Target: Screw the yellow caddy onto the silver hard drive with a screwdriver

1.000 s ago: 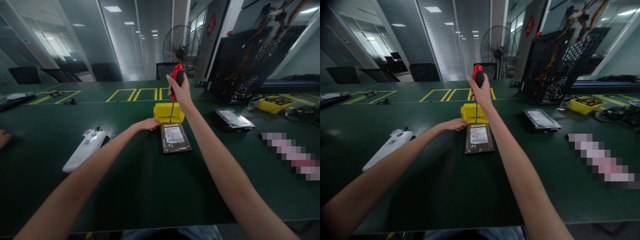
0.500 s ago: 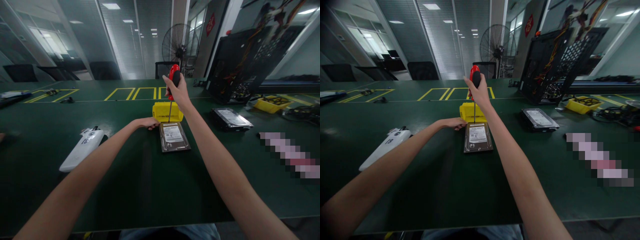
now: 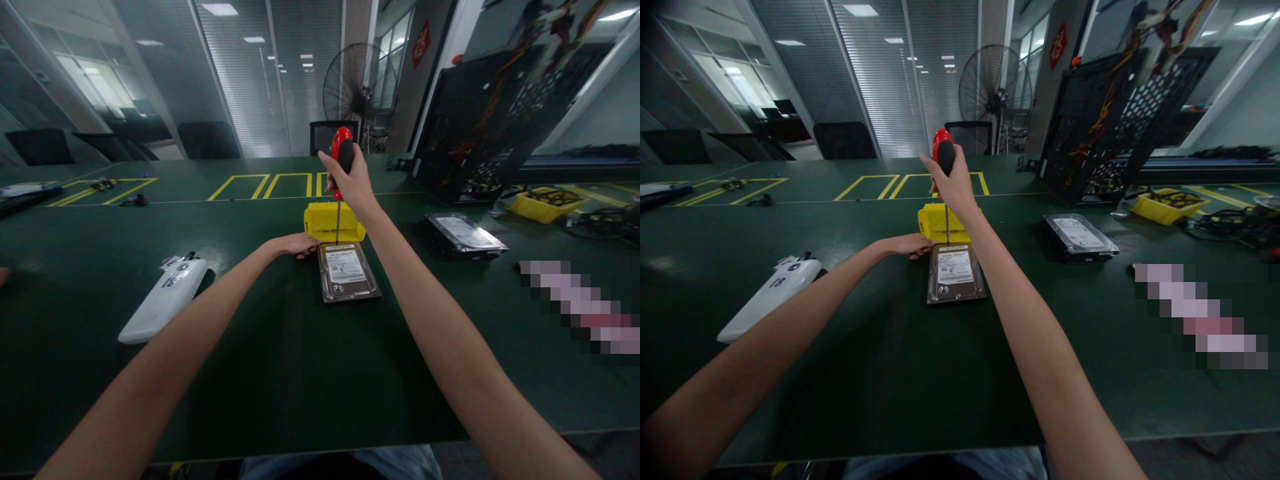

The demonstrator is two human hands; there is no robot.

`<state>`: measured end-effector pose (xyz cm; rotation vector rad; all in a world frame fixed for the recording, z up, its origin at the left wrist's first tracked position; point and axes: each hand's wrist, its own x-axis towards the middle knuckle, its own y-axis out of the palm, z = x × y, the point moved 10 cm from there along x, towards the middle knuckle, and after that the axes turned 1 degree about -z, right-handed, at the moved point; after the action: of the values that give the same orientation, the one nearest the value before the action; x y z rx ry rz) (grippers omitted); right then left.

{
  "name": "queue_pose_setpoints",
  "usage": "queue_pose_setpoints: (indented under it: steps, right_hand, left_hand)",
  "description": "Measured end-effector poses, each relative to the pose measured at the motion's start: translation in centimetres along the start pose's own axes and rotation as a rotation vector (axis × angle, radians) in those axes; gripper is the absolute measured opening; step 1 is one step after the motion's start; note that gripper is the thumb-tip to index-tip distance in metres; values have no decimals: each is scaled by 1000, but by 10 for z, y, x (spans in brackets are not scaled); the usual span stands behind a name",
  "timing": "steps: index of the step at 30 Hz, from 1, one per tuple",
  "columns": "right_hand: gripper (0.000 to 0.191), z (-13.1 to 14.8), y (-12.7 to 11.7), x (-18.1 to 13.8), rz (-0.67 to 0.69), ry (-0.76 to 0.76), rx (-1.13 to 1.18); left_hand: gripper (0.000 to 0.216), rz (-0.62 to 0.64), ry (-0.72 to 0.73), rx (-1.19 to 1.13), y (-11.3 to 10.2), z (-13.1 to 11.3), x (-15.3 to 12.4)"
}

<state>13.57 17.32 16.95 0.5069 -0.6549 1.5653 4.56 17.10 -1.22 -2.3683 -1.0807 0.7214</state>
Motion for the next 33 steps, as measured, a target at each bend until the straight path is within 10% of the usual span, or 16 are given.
queue_pose_setpoints:
  steps: [13, 23, 33]
  right_hand:
    - [69, -2, 2, -2, -10, 25, -15]
    - [69, 0, 5, -5, 8, 17, 0]
    - [70, -12, 2, -5, -13, 92, 15]
  left_hand:
    - [27, -70, -15, 47, -4, 1, -6]
    - [45, -338, 163, 623, -13, -23, -24]
    - [34, -306, 212, 976, -8, -49, -27]
